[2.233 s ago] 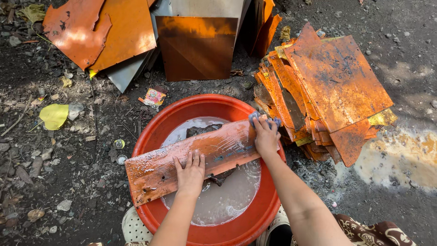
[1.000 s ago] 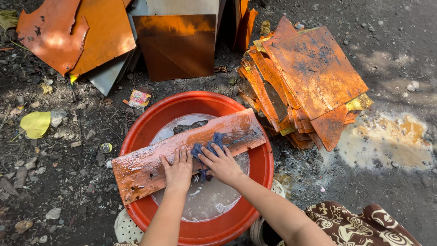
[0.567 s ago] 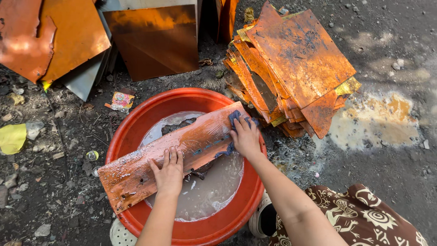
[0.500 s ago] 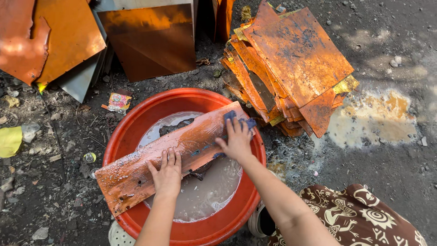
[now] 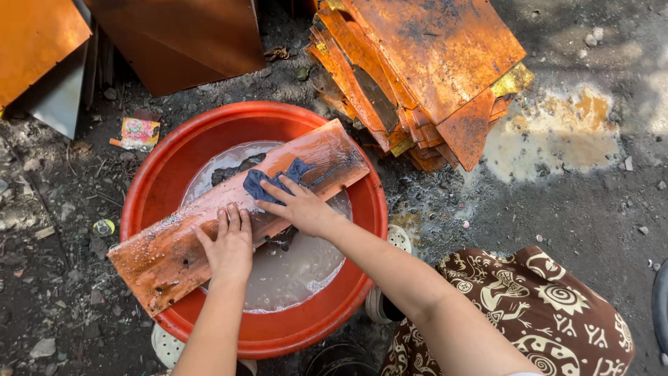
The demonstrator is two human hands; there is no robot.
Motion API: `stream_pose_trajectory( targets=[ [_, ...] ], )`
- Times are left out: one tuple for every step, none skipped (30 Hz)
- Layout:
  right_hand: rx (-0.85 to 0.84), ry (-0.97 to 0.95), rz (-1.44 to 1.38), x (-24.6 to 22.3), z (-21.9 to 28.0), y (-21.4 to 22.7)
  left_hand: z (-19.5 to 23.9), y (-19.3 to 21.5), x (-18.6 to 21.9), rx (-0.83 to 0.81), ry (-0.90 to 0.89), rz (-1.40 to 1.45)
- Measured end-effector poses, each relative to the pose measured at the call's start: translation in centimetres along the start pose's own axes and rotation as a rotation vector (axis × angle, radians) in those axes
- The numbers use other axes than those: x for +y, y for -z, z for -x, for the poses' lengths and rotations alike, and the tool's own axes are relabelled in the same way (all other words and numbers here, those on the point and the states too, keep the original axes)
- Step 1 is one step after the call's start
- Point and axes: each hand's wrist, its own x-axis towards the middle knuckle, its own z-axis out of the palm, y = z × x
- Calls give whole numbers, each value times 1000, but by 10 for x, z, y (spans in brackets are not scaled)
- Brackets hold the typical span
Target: The person scrubs rusted metal sheets with a blue cloth in a red basin of water. They flip the sheets to clean both sides and handle multiple sheets one at a time, placing cleaned pieces aside.
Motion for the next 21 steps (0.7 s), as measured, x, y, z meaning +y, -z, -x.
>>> stream_pose_trajectory(
  targets=[
    [-23,14,28,3,0,1,2,-2,0,-68,8,23],
    [-37,28,63,8,-5,4,-2,-3,0,-125,17,45],
    [-50,43,98,10,-12,5,-4,-3,0,-181,27,67],
    [-51,23,87,10,-20,6,-6,-4,0,-202,28,88],
    [-52,4,76,7,-28,5,-6,-5,0,-222,29,109],
    [-55,-18,64,3,-30,3,-3,-6,2,-244,28,132],
    [-2,-52,58,-5,-32,-1,0,-6,5,-188,35,111],
    [61,-95,52,-14,-39,-4,-1,-4,5,-125,33,82],
    [124,-139,45,-21,-41,-6,0,-1,4,-62,31,53],
    [155,-136,52,-24,-46,-7,-3,3,2,-77,36,55],
    [187,-133,59,-24,-50,-9,-6,8,1,-93,41,58],
    [204,-138,56,-25,-46,-14,-2,10,2,-125,39,65],
    [155,-137,82,-19,-42,-17,1,12,1,-184,39,86],
    [110,-137,112,-4,-35,-17,0,14,1,-237,39,109],
    [128,-213,139,11,-30,-17,-1,16,1,-290,38,131],
    [143,-284,165,30,-23,-16,-1,18,2,-282,40,147],
    [173,-357,216,54,-16,-13,0,20,2,-274,42,163],
    [204,-432,264,76,-10,-10,1,21,1,-268,42,177],
    [256,-470,114,95,2,-7,3,22,2,-238,35,166],
    [313,-502,-31,113,6,-3,1,23,1,-200,32,155],
    [374,-463,-44,123,4,-4,-1,25,-2,-161,29,144]
  ],
)
